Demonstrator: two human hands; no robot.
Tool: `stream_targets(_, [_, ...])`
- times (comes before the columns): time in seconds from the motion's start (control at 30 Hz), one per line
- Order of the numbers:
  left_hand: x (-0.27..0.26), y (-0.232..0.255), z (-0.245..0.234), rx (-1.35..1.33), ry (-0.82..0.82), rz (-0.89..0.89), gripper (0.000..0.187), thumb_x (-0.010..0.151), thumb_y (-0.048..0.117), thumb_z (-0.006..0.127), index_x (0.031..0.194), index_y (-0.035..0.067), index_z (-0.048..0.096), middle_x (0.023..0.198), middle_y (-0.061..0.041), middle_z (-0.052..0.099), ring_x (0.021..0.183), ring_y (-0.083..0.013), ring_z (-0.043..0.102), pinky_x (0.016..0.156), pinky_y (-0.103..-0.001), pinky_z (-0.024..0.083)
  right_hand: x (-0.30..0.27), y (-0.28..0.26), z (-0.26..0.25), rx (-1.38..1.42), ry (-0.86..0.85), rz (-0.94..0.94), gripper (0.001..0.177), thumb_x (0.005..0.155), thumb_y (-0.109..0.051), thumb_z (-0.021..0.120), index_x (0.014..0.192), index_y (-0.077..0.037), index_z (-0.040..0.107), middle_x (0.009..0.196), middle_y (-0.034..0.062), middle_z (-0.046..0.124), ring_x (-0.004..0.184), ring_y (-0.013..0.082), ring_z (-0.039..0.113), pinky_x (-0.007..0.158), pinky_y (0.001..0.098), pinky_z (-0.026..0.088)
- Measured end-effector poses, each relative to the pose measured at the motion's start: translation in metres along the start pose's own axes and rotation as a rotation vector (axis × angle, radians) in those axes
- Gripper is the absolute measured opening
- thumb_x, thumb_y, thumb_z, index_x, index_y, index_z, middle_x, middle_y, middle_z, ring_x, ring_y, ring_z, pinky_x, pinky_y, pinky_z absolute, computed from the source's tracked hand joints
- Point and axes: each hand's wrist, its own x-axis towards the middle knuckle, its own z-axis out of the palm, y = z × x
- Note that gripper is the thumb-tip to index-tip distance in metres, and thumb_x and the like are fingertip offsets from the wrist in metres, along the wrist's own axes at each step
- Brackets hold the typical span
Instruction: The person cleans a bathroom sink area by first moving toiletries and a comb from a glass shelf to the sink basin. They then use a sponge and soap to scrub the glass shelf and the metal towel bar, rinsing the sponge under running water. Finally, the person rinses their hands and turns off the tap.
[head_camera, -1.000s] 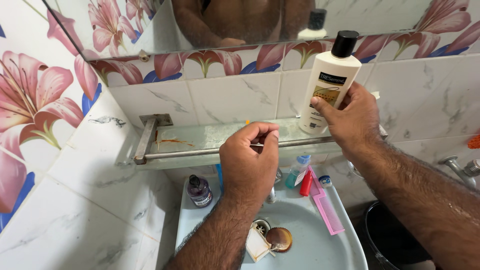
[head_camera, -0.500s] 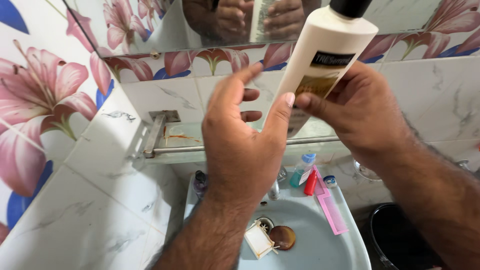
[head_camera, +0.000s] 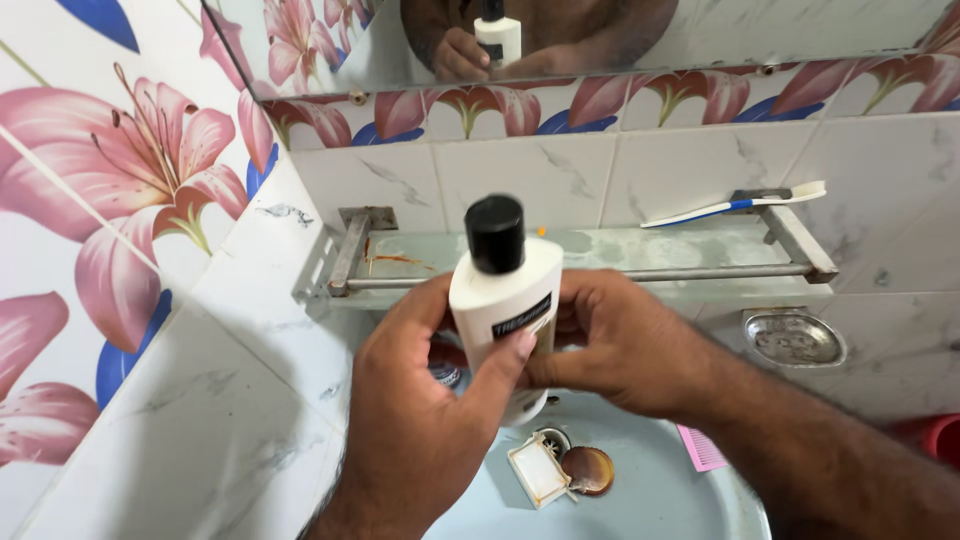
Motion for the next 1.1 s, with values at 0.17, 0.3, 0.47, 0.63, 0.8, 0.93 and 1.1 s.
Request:
stream_targets(0.17, [-0.017, -0.023, -0.006, 0.038, -0.026, -0.011, 0.042, 0.083, 0.018, 0.081, 0.122, 0.008, 0.070, 0.104, -0.004, 0.079, 0.094, -0.0165, 0.073, 0.081, -0.031, 0.060, 0.006, 0.017, 0.017, -0.024, -0.055, 0.032, 0.040, 0.080, -0.007, 0.080, 0.119, -0.004, 0.071, 0.112, 0.0060, 0.079, 0.106, 0.0140, 0.073, 0.099, 0.0346, 0.059])
stream_targets(0.3, [-0.024, -0.039, -0.007, 0.056, -0.036, -0.123, 0.043, 0.080, 0.017, 0.084, 0.120, 0.010, 0.072, 0.105, -0.003, 0.081, 0.097, -0.0154, 0.074, 0.084, -0.031, 0.063, 0.012, 0.023, 0.025, -0.159, -0.065, 0.039, 0.040, 0.079, -0.011, 0.082, 0.118, -0.007, 0.072, 0.113, 0.0045, 0.080, 0.110, 0.0145, 0.074, 0.103, 0.0355, 0.057])
stream_targets(0.47, [-0.029, -0.050, -0.009, 0.042, -0.037, -0.187, 0.041, 0.078, 0.015, 0.083, 0.117, 0.010, 0.072, 0.106, -0.003, 0.080, 0.099, -0.0156, 0.075, 0.085, -0.032, 0.063, 0.020, 0.033, 0.029, -0.219, -0.101, 0.098, 0.044, 0.081, -0.015, 0.081, 0.122, -0.009, 0.070, 0.118, 0.0037, 0.079, 0.118, 0.0143, 0.073, 0.110, 0.0364, 0.053])
stream_targets(0.63, [-0.032, -0.065, -0.012, 0.114, 0.004, -0.340, 0.041, 0.073, 0.015, 0.084, 0.112, 0.010, 0.072, 0.103, -0.004, 0.076, 0.098, -0.0154, 0.075, 0.085, -0.031, 0.064, 0.029, 0.047, 0.036, -0.213, -0.127, 0.084, 0.047, 0.083, -0.018, 0.079, 0.128, -0.011, 0.067, 0.123, 0.0069, 0.077, 0.121, 0.0175, 0.071, 0.111, 0.0377, 0.052])
stream_targets(0.8, [-0.043, -0.080, -0.011, 0.222, 0.062, -0.531, 0.041, 0.071, 0.017, 0.088, 0.109, 0.009, 0.074, 0.100, -0.006, 0.078, 0.094, -0.0163, 0.077, 0.084, -0.032, 0.065, 0.034, 0.064, 0.044, -0.404, -0.234, 0.051, 0.061, 0.086, -0.023, 0.077, 0.143, -0.016, 0.057, 0.137, 0.0094, 0.070, 0.129, 0.0223, 0.066, 0.113, 0.0384, 0.050])
stream_targets(0.93, [-0.047, -0.092, -0.002, 0.277, 0.169, -0.707, 0.051, 0.068, 0.017, 0.086, 0.117, 0.011, 0.071, 0.100, -0.008, 0.079, 0.091, -0.0177, 0.080, 0.082, -0.034, 0.064, 0.032, 0.076, 0.058, -0.393, -0.310, 0.186, 0.093, 0.083, -0.027, 0.075, 0.160, -0.020, 0.024, 0.147, 0.0124, 0.058, 0.133, 0.0282, 0.058, 0.109, 0.0413, 0.050])
stream_targets(1.1, [-0.043, -0.113, 0.007, 0.344, 0.293, -0.654, 0.043, 0.072, 0.024, 0.088, 0.106, 0.005, 0.070, 0.094, -0.012, 0.078, 0.085, -0.0230, 0.078, 0.077, -0.039, 0.060, 0.044, 0.077, 0.059, -0.512, -0.387, 0.387, 0.105, 0.086, -0.035, 0.071, 0.163, -0.020, 0.002, 0.150, 0.0187, 0.048, 0.135, 0.0310, 0.055, 0.111, 0.0425, 0.048])
